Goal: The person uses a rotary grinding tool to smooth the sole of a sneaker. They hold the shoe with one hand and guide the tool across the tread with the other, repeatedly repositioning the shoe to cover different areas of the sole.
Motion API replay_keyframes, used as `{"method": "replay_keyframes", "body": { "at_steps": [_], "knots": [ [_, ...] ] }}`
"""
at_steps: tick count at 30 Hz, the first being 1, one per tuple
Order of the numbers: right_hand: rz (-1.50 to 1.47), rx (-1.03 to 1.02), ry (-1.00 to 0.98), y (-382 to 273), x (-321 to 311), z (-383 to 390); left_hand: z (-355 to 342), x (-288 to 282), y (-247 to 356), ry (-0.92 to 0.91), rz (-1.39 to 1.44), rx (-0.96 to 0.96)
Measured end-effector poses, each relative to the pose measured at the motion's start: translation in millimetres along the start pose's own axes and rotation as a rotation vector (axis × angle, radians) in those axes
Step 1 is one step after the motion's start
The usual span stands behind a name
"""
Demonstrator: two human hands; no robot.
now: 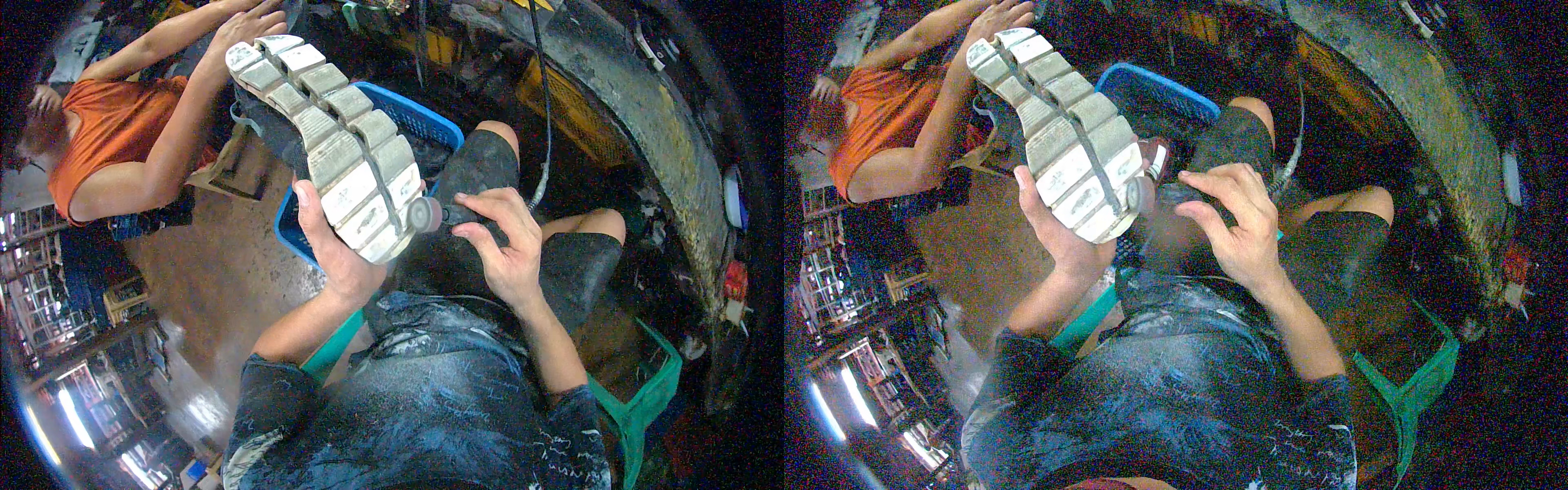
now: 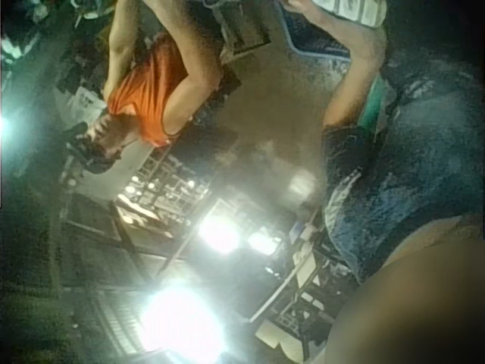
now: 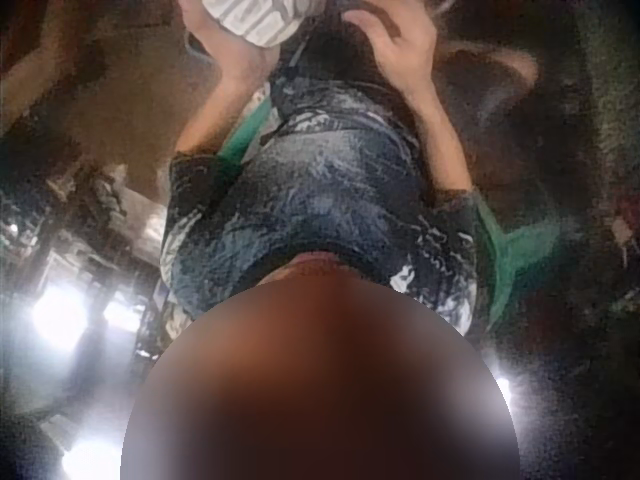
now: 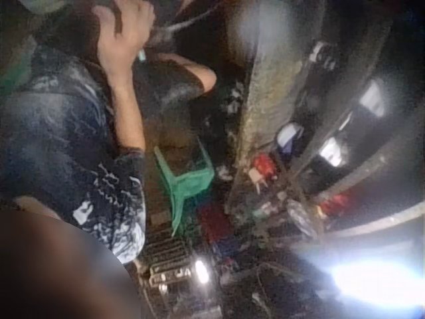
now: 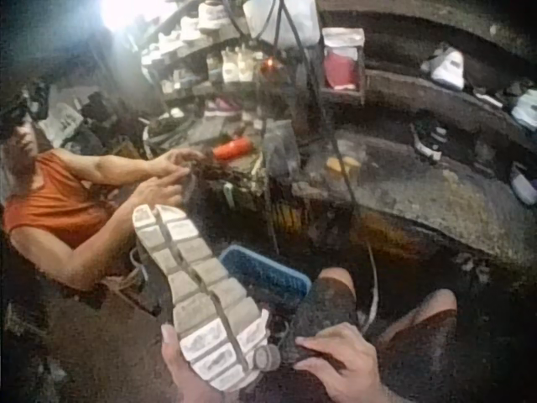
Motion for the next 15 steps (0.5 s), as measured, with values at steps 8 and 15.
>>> {"method": "replay_keyframes", "body": {
  "at_steps": [8, 15],
  "knots": [
    [-0.005, 0.005, 0.002, 6.9, -3.4, -1.4, -0.9, -7.3, -8.6, 0.165, -0.176, 0.012],
    [-0.024, 0.031, -0.016, 3.9, 1.0, 0.2, 0.4, -13.0, -10.0, 0.225, -0.252, -0.017]
  ]
}}
Point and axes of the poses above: each hand's wrist, its own z-axis away from the middle knuckle, its own x-axis out of the palm, y = z × x, the point moved 9 cm from there along -z, towards the middle knuckle, and after that the axes turned 10 degrees about y, right-handed, at the moved point
